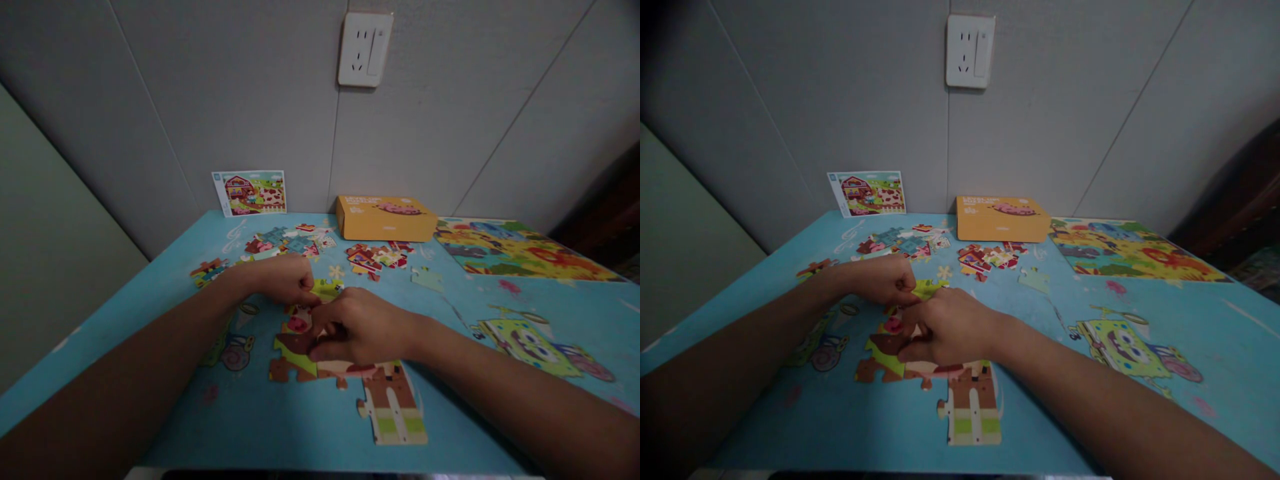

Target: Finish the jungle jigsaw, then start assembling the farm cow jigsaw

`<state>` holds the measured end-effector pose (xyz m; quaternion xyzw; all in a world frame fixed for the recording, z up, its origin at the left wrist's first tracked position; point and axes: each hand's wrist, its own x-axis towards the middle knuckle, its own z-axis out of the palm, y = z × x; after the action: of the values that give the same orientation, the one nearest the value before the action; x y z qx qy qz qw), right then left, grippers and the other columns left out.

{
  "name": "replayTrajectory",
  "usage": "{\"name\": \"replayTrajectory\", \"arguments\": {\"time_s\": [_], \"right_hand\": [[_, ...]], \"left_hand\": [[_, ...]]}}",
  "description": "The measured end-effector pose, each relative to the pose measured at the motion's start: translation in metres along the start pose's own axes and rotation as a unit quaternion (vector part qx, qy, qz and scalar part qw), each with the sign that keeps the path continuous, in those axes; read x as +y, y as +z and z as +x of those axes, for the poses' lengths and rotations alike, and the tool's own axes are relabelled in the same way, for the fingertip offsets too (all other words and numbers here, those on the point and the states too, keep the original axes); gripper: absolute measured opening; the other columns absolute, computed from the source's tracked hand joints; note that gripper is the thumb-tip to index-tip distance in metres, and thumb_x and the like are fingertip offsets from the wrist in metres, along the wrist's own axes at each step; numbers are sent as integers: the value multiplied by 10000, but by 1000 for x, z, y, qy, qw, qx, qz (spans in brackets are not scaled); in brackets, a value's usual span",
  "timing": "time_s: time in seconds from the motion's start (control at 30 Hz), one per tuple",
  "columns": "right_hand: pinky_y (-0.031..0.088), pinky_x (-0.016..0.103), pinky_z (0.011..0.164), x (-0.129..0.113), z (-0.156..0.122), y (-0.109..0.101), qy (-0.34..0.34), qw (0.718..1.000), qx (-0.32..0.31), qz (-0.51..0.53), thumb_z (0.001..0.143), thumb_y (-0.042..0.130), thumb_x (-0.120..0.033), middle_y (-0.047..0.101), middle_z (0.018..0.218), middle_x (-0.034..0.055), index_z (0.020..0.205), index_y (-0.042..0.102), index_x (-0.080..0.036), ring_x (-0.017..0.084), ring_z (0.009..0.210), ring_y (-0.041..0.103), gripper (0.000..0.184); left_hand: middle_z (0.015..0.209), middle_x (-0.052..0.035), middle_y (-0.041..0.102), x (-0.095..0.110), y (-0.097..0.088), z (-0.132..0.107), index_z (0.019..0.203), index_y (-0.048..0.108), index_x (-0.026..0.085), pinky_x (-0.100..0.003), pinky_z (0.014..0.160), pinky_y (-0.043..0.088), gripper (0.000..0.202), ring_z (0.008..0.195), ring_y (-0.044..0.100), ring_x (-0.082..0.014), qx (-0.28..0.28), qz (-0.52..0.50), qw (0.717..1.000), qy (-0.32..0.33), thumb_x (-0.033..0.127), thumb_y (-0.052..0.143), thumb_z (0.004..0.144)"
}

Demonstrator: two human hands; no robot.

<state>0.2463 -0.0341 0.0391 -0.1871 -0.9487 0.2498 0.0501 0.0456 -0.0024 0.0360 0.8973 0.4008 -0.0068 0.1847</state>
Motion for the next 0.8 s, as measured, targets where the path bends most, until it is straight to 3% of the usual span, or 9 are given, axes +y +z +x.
{"name": "replayTrajectory", "arguments": {"time_s": [0.27, 0.4, 0.8], "right_hand": [[245, 238, 533, -6, 0, 0, 52, 998, -5, -32, 728, 746, -493, 649, 681, 3, 983, 670, -185, 123, 572, 526, 407], [238, 246, 520, -10, 1, -1, 76, 997, -14, -30, 714, 734, -524, 646, 697, 21, 940, 647, -161, 126, 557, 514, 436], [225, 236, 517, -13, 1, -6, 94, 995, -31, 32, 676, 784, -445, 579, 652, -42, 916, 602, -182, 88, 529, 446, 400]], "left_hand": [[370, 70, 326, 0, -2, 1, 443, 481, 153, -229, 411, 197, 337, 396, 289, -71, -6, -7, 1000, 2, 264, 587, 743], [371, 70, 339, 2, -2, 0, 438, 459, 157, -226, 411, 198, 297, 396, 302, -74, -10, -9, 1000, -3, 202, 580, 706], [385, 77, 316, 6, -5, -1, 447, 451, 158, -228, 413, 198, 233, 404, 303, -74, -18, -7, 1000, -21, 128, 549, 656]]}}
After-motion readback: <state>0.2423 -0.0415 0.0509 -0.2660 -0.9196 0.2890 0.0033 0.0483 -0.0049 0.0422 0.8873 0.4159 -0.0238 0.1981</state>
